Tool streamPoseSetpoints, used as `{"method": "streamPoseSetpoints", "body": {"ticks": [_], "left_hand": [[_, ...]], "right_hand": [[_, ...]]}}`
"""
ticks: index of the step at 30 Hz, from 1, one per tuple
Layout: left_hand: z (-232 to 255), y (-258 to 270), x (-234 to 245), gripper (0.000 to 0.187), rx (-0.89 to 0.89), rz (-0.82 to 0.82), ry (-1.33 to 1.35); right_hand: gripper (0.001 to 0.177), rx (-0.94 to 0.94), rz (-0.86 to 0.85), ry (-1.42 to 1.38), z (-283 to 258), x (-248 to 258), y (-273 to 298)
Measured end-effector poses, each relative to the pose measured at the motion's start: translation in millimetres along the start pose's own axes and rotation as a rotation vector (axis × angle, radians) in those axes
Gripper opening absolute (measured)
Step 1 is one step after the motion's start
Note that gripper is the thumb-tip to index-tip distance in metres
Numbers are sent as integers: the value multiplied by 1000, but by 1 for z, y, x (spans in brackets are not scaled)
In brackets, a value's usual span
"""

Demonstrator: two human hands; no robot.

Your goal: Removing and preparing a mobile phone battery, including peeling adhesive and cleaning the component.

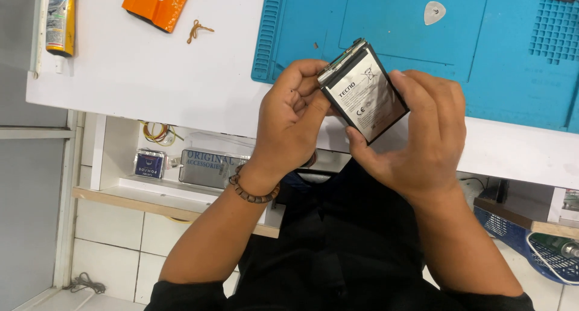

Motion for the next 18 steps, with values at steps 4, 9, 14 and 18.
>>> {"method": "streamPoseSetpoints", "body": {"ticks": [4, 9, 14, 18], "left_hand": [[0, 3, 3, 24, 15, -8, 17], [-2, 4, 3, 25, -29, -49, 27], [-3, 5, 3, 26, -22, -95, 71], [2, 5, 2, 26, -18, -95, 26]], "right_hand": [[60, 11, 2, -2, -1, -2, 1], [58, 11, 4, 8, -1, -1, 3], [57, -13, 3, -11, -2, -1, 3], [58, -9, 11, -7, -2, 0, 3]]}}
Point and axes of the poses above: each hand's wrist, its own y-axis away from the middle knuckle, its own x-axis out of the back of the hand, z = x × y, the point moved 7 cm from there along -y, towards the middle knuckle
